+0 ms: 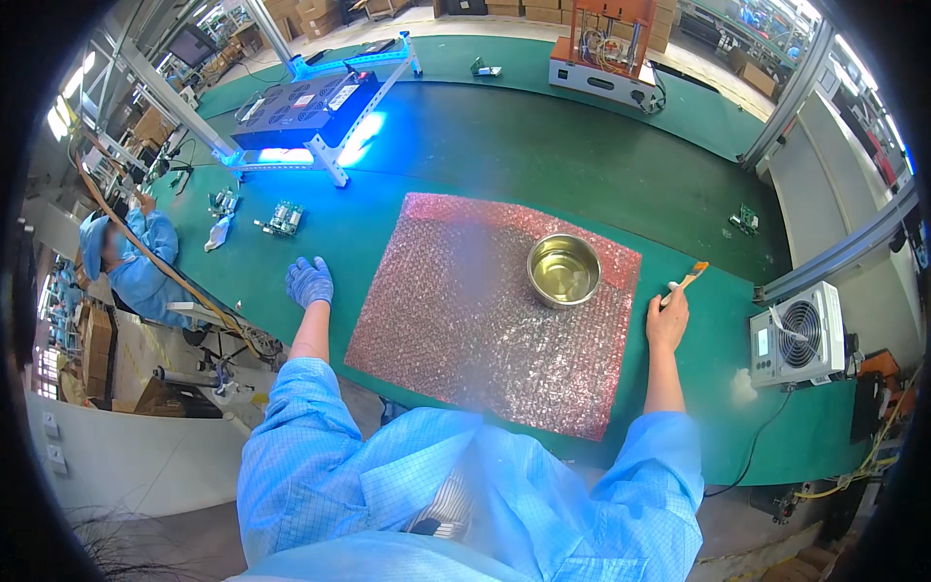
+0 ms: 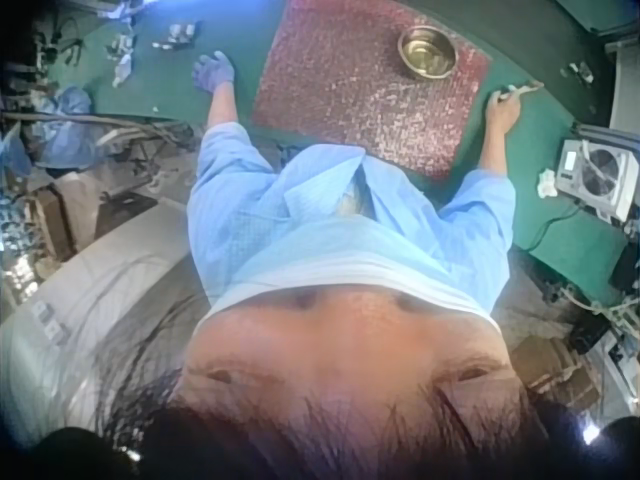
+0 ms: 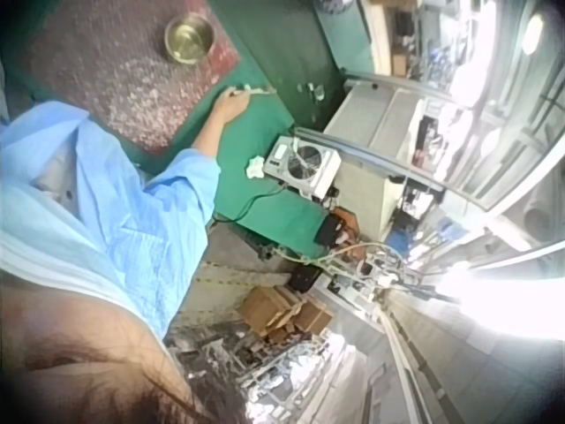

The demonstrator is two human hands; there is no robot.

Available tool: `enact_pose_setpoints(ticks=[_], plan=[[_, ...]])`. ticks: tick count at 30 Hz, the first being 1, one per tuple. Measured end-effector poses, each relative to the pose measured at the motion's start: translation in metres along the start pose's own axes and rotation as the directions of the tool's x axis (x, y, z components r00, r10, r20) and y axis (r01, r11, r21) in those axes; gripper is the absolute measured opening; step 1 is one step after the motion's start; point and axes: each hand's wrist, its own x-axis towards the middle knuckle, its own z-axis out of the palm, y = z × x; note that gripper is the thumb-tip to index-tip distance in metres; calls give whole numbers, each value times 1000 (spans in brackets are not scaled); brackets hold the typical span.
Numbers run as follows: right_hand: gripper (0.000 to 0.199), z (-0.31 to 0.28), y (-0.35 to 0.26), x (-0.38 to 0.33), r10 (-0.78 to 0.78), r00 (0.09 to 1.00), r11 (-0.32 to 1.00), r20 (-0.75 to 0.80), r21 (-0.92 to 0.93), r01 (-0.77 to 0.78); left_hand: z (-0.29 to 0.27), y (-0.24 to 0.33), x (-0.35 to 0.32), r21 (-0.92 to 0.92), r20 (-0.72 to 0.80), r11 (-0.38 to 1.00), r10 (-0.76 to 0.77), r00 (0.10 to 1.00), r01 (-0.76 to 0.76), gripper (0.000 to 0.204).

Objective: Manually applying a conformal coating to a printed circuit board with a brush.

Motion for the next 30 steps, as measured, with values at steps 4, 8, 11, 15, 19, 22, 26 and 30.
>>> enact_pose_setpoints(ticks=[4,8,11,15,19,22,26,30], plan=[[34,-1,1,1,1,1000,1000,16,14,-2,-8,3,4,0,197,999,-47,979,48,49],[34,-2,0,1,15,1000,1000,22,18,-15,-5,2,3,-5,161,999,-49,986,51,49],[34,0,1,2,6,1000,1000,11,4,-6,-4,1,1,-17,143,999,-30,989,33,49],[34,-1,0,1,24,999,1000,23,3,-24,-1,0,0,11,32,1000,-1,999,0,39],[34,-1,0,1,24,1000,1000,18,-6,-24,-5,2,-1,31,21,999,15,1000,-16,37],[34,0,2,1,5,1000,1000,13,-7,-5,-10,3,3,-10,210,999,-46,977,49,49],[34,0,2,1,14,1000,1000,15,-10,-14,-15,5,3,-9,225,998,-55,973,58,50],[34,-1,0,1,18,1000,1000,20,-9,-17,-10,2,3,-12,202,999,-45,978,49,50]])
